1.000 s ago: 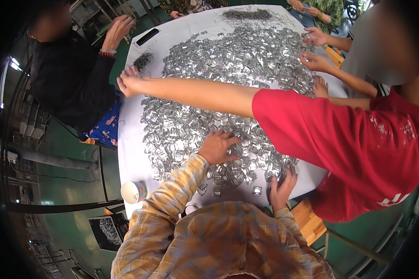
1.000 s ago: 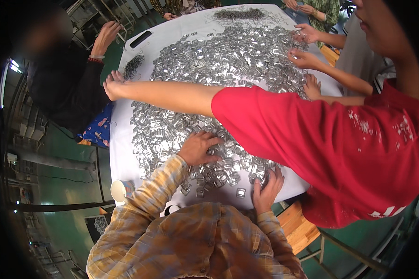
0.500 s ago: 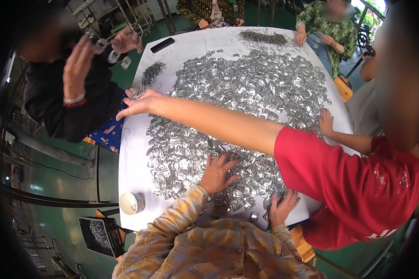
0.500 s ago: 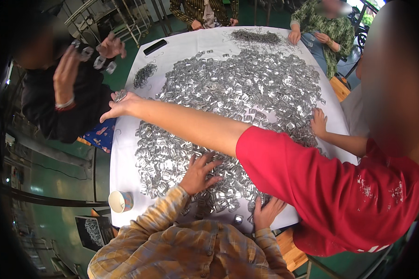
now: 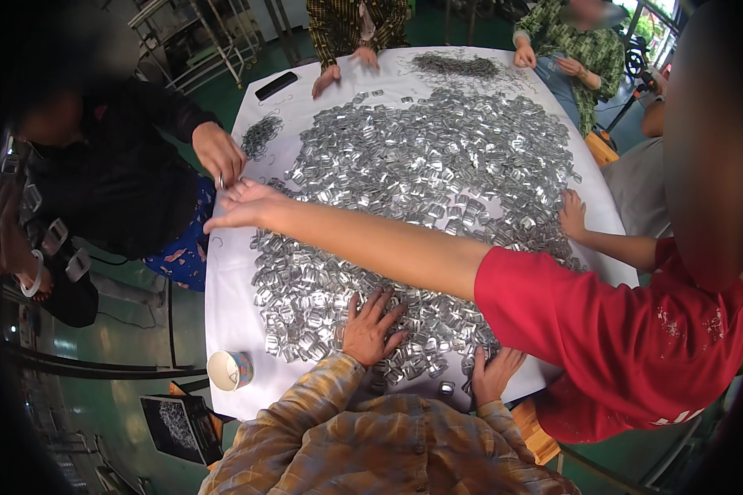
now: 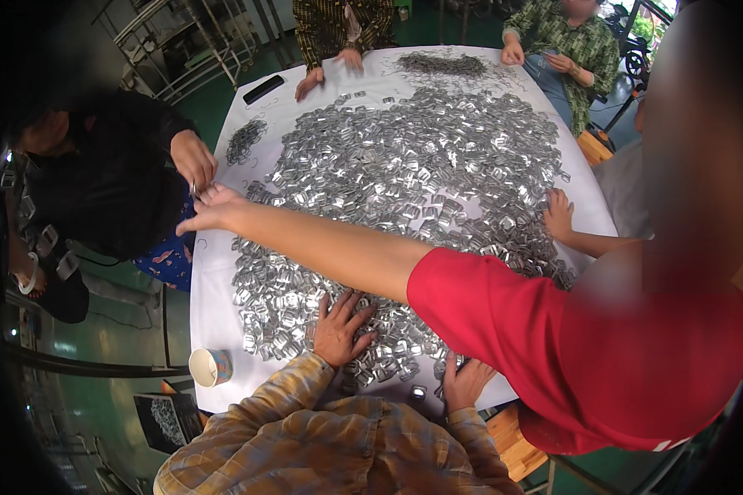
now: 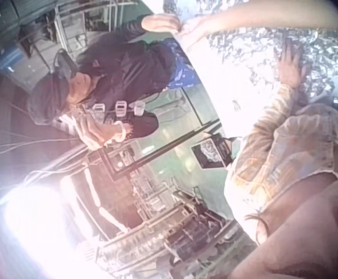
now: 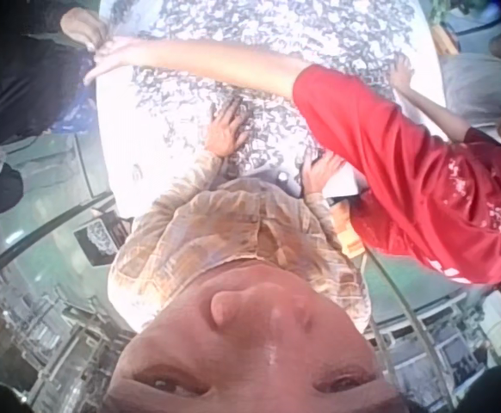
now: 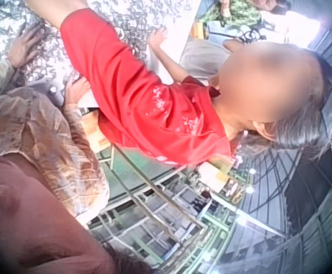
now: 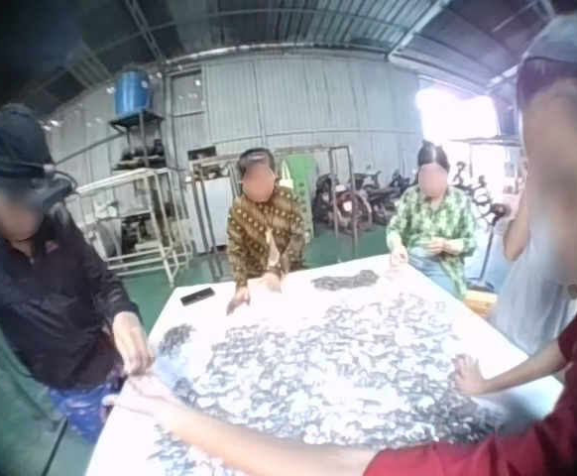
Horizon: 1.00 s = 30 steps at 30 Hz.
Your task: The person picks up small metal brackets from a table and connects them using thin metal wire links, then holds up the completed chain of metal pieces.
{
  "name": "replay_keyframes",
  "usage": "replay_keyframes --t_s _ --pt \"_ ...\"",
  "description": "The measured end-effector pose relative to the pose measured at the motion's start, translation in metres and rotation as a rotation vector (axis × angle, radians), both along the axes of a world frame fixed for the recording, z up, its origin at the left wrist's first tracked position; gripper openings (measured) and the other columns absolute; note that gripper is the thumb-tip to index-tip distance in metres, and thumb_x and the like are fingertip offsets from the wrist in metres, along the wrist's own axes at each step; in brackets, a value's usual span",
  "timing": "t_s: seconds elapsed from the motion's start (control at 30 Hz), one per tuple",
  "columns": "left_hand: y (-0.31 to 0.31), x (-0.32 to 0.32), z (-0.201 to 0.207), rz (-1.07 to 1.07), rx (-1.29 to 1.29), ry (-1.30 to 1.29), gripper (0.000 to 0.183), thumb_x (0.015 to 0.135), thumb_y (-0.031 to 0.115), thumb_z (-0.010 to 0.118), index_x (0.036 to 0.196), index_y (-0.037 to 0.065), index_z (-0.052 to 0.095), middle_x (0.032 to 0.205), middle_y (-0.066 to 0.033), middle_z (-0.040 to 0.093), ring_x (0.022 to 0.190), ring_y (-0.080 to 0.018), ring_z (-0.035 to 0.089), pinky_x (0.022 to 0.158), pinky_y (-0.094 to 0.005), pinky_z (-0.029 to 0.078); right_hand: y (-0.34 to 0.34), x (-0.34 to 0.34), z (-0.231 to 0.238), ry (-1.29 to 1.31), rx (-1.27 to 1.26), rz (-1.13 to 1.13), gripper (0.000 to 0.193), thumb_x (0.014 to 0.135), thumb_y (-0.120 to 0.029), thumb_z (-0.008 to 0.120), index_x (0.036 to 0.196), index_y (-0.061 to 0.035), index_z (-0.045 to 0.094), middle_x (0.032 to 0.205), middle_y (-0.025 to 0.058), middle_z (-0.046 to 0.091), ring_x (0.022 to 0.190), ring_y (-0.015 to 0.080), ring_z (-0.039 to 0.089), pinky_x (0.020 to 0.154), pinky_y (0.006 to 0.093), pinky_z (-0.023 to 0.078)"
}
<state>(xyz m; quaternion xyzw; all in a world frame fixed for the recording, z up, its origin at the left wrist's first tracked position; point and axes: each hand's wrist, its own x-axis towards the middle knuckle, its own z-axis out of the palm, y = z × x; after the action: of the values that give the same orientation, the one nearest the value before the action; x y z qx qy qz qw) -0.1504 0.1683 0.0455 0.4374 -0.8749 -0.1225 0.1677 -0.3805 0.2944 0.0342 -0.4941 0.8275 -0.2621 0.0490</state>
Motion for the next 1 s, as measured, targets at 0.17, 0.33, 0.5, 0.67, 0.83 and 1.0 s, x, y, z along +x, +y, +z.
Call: replay_keyframes --t_s 0.17,0.33,0.5,0.67,0.83,1.0 --pt "0.000 0.001 -0.005 -0.004 -0.041 0.032 0.043 0.081 0.037 0.059 0.119 0.017 0.055 0.131 -0.0114 0.044 0.124 -0.0297 0.038 0.101 -0.0572 0.023 0.005 0.002 -0.001 -0.046 0.039 0.008 0.061 0.082 -0.028 0.057 0.125 0.0092 0.036 0.128 0.0304 0.035 0.122 0.0454 0.028 0.105 0.0529 0.016" --pt "0.001 0.002 -0.004 -0.006 -0.027 0.032 0.044 0.082 0.037 0.058 0.121 0.018 0.053 0.133 -0.0104 0.043 0.125 -0.0300 0.038 0.101 -0.0576 0.023 0.018 -0.004 -0.025 -0.477 0.201 0.097 0.058 0.084 -0.029 0.056 0.126 0.0074 0.038 0.130 0.0297 0.036 0.123 0.0442 0.029 0.105 0.0510 0.017" --pt "0.002 0.003 -0.007 0.000 -0.016 0.051 0.044 0.082 0.037 0.057 0.122 0.019 0.052 0.135 -0.0102 0.041 0.126 -0.0302 0.036 0.102 -0.0577 0.021 0.010 -0.005 -0.022 -0.418 0.154 0.050 0.057 0.084 -0.029 0.055 0.126 0.0062 0.039 0.130 0.0291 0.037 0.124 0.0438 0.030 0.105 0.0507 0.017" --pt "0.003 0.003 -0.007 0.003 -0.014 0.051 0.045 0.083 0.038 0.057 0.123 0.018 0.051 0.136 -0.0103 0.040 0.126 -0.0302 0.036 0.103 -0.0568 0.021 0.003 -0.003 -0.014 0.011 -0.079 -0.004 0.056 0.084 -0.028 0.055 0.127 0.0041 0.038 0.131 0.0276 0.037 0.124 0.0429 0.030 0.105 0.0505 0.018" --pt "-0.017 0.008 0.011 0.051 0.023 0.162 0.045 0.080 0.033 0.061 0.121 0.016 0.052 0.125 -0.0141 0.047 0.112 -0.0324 0.045 0.097 -0.0499 0.031 0.008 -0.006 -0.016 -0.021 -0.096 0.016 0.060 0.082 -0.029 0.057 0.129 0.0018 0.035 0.135 0.0259 0.032 0.128 0.0411 0.026 0.106 0.0545 0.014" --pt "-0.116 0.043 0.009 0.493 -0.103 0.131 0.059 0.077 0.039 0.065 0.127 0.013 0.046 0.125 -0.0193 0.046 0.111 -0.0366 0.045 0.096 -0.0475 0.033 0.009 -0.007 -0.020 -0.009 -0.034 -0.025 0.066 0.081 -0.031 0.058 0.132 0.0007 0.031 0.139 0.0248 0.027 0.133 0.0398 0.019 0.107 0.0553 0.010"
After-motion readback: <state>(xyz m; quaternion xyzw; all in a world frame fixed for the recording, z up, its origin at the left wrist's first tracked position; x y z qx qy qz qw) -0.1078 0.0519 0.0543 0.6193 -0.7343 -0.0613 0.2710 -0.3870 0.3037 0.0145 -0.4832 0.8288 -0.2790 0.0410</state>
